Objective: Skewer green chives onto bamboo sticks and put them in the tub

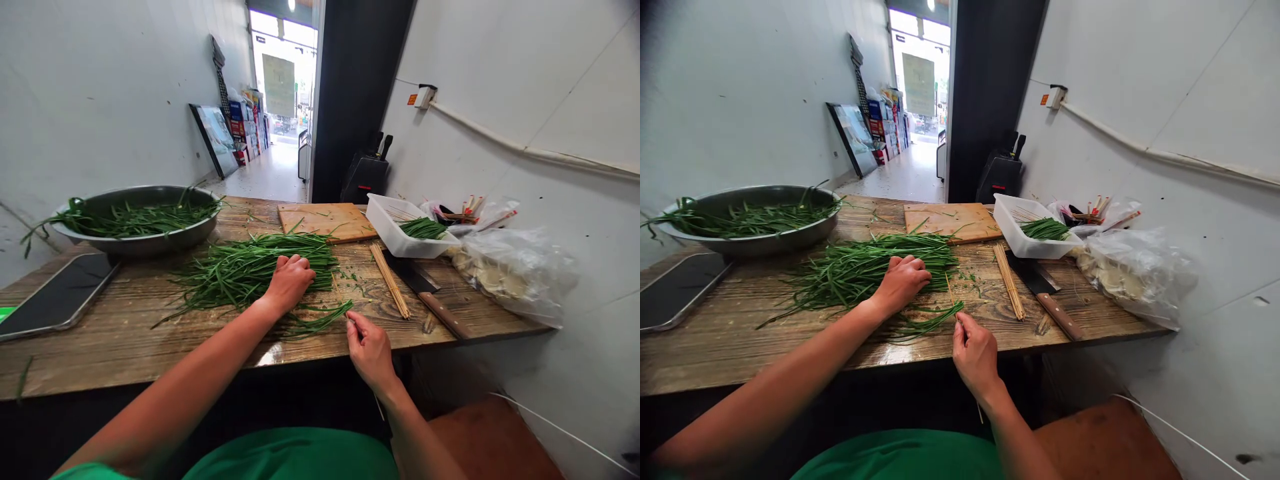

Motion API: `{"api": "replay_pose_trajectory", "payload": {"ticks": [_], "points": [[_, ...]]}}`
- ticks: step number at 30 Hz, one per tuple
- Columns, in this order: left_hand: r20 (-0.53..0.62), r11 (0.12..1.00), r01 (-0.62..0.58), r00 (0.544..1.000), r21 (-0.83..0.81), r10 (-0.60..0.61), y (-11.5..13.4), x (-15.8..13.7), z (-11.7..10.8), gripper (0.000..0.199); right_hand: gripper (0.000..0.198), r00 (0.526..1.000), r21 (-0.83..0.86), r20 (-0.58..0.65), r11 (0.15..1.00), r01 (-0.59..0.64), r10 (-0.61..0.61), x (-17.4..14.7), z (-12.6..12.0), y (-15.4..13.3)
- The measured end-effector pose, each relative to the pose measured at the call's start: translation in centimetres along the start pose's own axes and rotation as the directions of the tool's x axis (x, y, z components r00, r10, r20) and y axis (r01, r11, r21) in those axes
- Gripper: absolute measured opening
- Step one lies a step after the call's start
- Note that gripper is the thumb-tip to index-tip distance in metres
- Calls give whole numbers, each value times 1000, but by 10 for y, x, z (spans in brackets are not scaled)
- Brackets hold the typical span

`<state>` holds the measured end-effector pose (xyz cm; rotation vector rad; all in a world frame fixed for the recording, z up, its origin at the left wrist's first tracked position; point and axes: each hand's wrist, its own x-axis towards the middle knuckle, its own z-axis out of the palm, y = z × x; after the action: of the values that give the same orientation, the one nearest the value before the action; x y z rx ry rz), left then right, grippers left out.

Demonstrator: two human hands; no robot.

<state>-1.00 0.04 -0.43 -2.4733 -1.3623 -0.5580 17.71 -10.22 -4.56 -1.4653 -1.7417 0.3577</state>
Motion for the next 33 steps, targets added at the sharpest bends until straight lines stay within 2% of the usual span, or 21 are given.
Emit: {"api": "replay_pose_trajectory", "payload": {"ticks": [6,17,20,23,27,33], "points": [[-60,997,46,997,60,-42,-4,2,-2,17,30,1000,38,5,999,8,-8,0,0,0],[39,996,-36,999,83,33,-15,19,-9,19,31,1000,15,17,1000,-6,6,-1,0,0],[-7,1000,-27,1000,-7,27,-12,20,-11,21,31,1000,27,24,1000,-6,5,0,-1,0],[-42,982,58,997,-178,-67,-6,18,-7,20,31,1000,10,24,1000,10,-10,2,-2,-1],[61,903,172,985,-394,-161,2,14,5,23,31,999,-26,28,1000,18,-17,2,-4,-4],[77,835,250,967,-490,-245,4,16,9,21,31,999,-54,42,999,6,-4,4,-4,-6]]}}
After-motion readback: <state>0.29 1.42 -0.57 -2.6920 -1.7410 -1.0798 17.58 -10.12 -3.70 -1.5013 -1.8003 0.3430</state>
